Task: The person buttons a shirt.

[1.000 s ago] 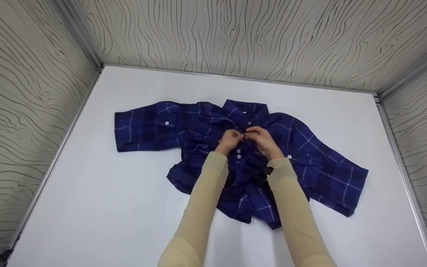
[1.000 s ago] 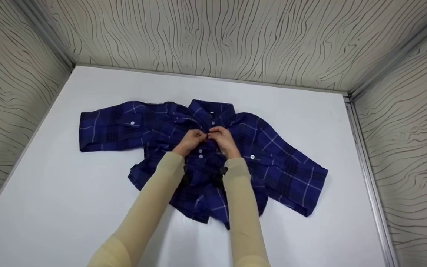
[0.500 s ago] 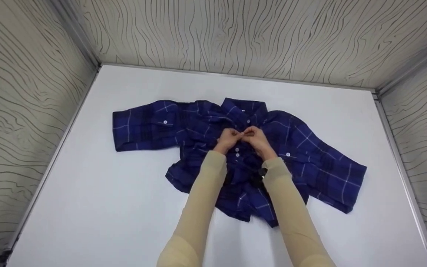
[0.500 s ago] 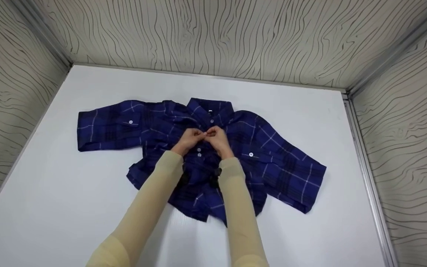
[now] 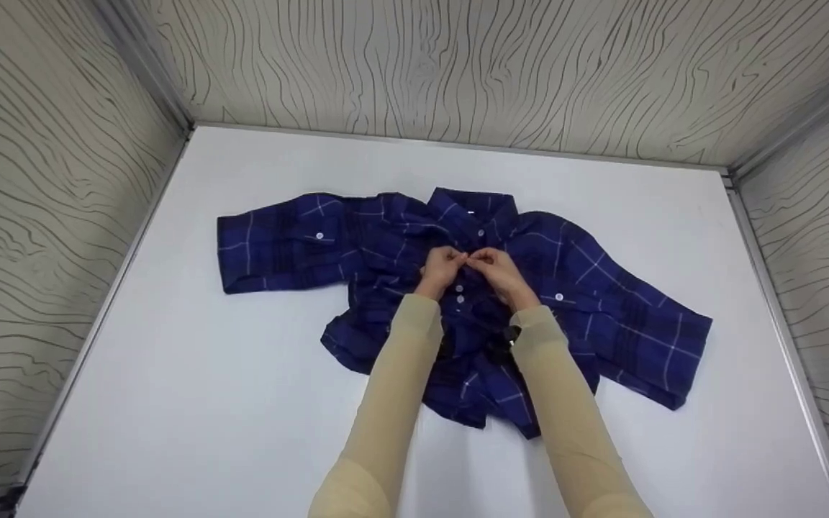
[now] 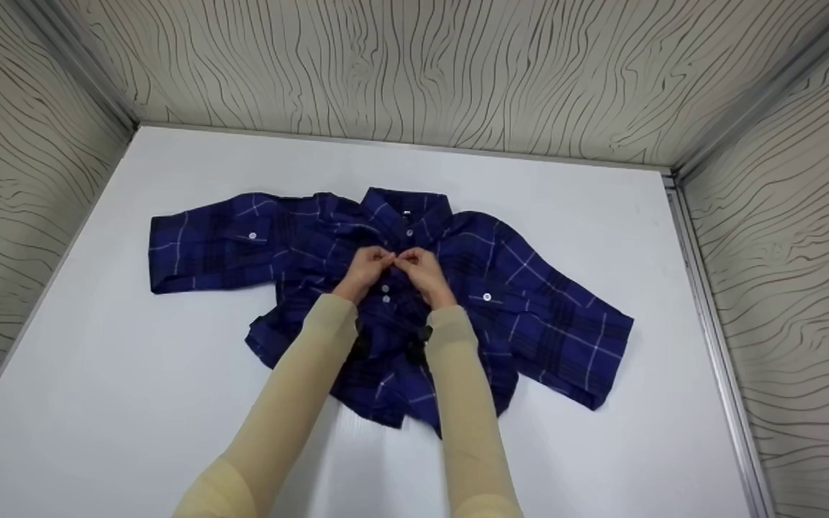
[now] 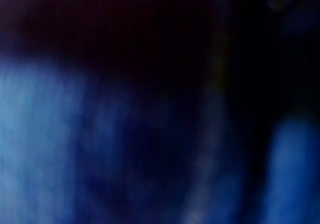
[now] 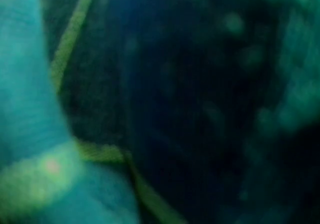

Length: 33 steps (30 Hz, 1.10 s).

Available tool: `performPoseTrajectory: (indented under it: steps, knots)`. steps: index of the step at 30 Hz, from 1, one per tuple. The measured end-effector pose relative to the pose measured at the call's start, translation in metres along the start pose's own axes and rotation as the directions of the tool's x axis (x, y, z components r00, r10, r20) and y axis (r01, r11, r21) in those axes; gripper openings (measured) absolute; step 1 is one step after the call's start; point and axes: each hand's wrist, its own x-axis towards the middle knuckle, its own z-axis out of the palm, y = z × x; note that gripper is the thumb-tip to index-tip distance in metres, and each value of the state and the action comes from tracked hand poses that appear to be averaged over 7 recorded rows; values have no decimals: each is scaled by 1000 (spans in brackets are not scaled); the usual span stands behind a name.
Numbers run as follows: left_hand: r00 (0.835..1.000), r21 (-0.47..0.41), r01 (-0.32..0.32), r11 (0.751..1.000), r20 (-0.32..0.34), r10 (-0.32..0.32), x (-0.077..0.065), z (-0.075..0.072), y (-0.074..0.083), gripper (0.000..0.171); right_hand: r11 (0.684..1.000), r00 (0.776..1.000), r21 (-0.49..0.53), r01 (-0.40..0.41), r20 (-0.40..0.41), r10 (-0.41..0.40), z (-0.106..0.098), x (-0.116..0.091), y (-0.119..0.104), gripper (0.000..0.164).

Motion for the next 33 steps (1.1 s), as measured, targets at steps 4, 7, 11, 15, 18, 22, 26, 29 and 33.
performPoseTrajectory:
  steps: [4,7,11,15,18,22,26,29,33]
  knots:
    - [999,-9,30,1000,13,-30,-29,-20,34,17,1000,1000,-24,-13,-7,12,0,0,-1,13]
    - [999,-48,25,999,45,-23,-1,-4,3,21,999,1000,-34,5,-5,-5,0,-1,0,12]
    - [999,-83,-2,997,47,6,65,41,-74,29,995,1000,-96,21,-12,-22,3,-10,-10,14]
    - [999,-113,-24,993,32,28,99,65,-115,34,991,1000,-137,7,-2,-8,4,-11,-12,15]
    - [998,-125,5,992,57,2,86,55,-99,30,988,1000,-153,-4,-13,2,3,-3,-1,17]
    - [996,-131,46,990,83,-35,42,23,-48,21,990,996,-113,87,-5,-88,2,21,30,17]
    - [997,-132,10,991,78,0,1,-5,-3,21,986,992,-110,125,12,-125,-11,76,95,18]
    - [997,-76,-33,997,73,38,-14,-14,12,21,992,994,-65,109,18,-108,-18,97,120,17]
    - [994,-2,-95,995,59,95,-17,-15,12,16,991,995,95,95,26,-98,-18,81,102,14]
